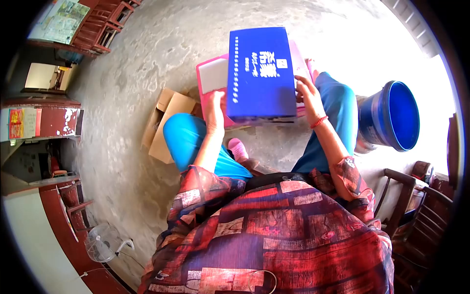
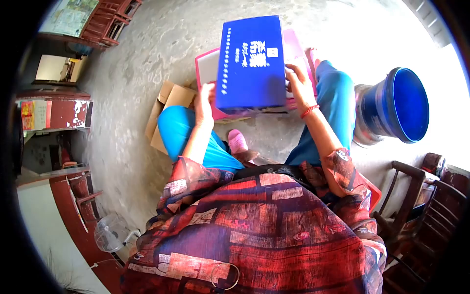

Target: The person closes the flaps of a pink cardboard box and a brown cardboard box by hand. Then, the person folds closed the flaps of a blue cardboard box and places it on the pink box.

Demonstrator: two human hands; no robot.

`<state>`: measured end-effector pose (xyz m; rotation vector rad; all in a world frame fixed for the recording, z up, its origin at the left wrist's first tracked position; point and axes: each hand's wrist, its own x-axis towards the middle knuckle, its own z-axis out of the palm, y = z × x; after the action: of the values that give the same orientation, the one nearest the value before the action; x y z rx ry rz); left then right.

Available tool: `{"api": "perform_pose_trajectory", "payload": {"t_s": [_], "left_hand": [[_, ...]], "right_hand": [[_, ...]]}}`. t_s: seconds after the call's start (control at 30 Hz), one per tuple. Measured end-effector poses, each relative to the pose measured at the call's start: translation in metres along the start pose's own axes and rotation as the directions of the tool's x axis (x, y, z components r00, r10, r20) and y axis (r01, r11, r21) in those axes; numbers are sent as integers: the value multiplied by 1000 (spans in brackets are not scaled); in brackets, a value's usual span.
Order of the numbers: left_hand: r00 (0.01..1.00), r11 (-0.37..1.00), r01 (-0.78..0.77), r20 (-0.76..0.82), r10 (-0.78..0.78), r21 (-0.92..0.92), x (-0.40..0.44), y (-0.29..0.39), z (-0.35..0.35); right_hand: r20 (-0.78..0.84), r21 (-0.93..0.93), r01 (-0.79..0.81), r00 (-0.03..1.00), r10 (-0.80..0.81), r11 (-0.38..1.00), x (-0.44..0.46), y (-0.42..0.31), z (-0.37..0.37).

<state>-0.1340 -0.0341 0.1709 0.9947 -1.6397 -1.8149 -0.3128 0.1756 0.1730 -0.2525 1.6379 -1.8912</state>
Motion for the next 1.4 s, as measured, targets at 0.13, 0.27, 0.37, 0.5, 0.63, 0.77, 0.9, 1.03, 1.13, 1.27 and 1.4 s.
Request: {"api": "perform_pose_trajectory", "payload": {"t_s": [0.13, 0.27, 0.37, 0.5, 0.63, 0.77, 0.9, 1.03, 1.13, 1.27, 1.4], "left_hand": [[999, 958, -36, 28, 29, 285, -16, -3, 17], [958, 964, -70, 287, -7, 256, -37, 5, 25], [895, 978, -101, 446, 9, 182, -59, 7, 41], [686, 718, -651, 595, 419, 246, -56, 23, 59], [892, 812, -449, 142, 429, 372, 24, 26, 25], [992, 959, -116, 71, 101, 260, 91, 42, -15], [982, 987, 75, 162, -98, 141, 117, 60, -8], [965, 968, 144, 187, -184, 206, 137, 55, 27], [973, 977, 193, 114, -203, 94, 135, 56, 53], [980, 981, 133, 127, -151, 139, 138, 58, 44], [996, 986, -73, 67, 64, 151, 85, 94, 30]], "right_hand": [[13, -436, 211, 973, -229, 875, 14, 12, -8], [234, -725, 434, 886, -401, 535, 42, -20, -14], [446, -686, 653, 726, -523, 321, 103, -37, -16], [363, -895, 435, 840, -403, 100, 103, -72, 4], [154, -917, 303, 868, -473, 258, 94, -44, -24], [104, -903, 347, 750, -653, 255, 70, -23, -31], [-201, -885, 165, 709, -676, 436, 66, -11, -36], [-366, -124, 116, 918, -154, 986, 82, 14, -64], [-429, -27, -58, 902, 41, 998, 55, -20, -47], [-358, 100, -32, 931, 66, 994, 63, -23, -52], [-327, 135, 93, 944, -44, 987, 66, -41, -35]]}}
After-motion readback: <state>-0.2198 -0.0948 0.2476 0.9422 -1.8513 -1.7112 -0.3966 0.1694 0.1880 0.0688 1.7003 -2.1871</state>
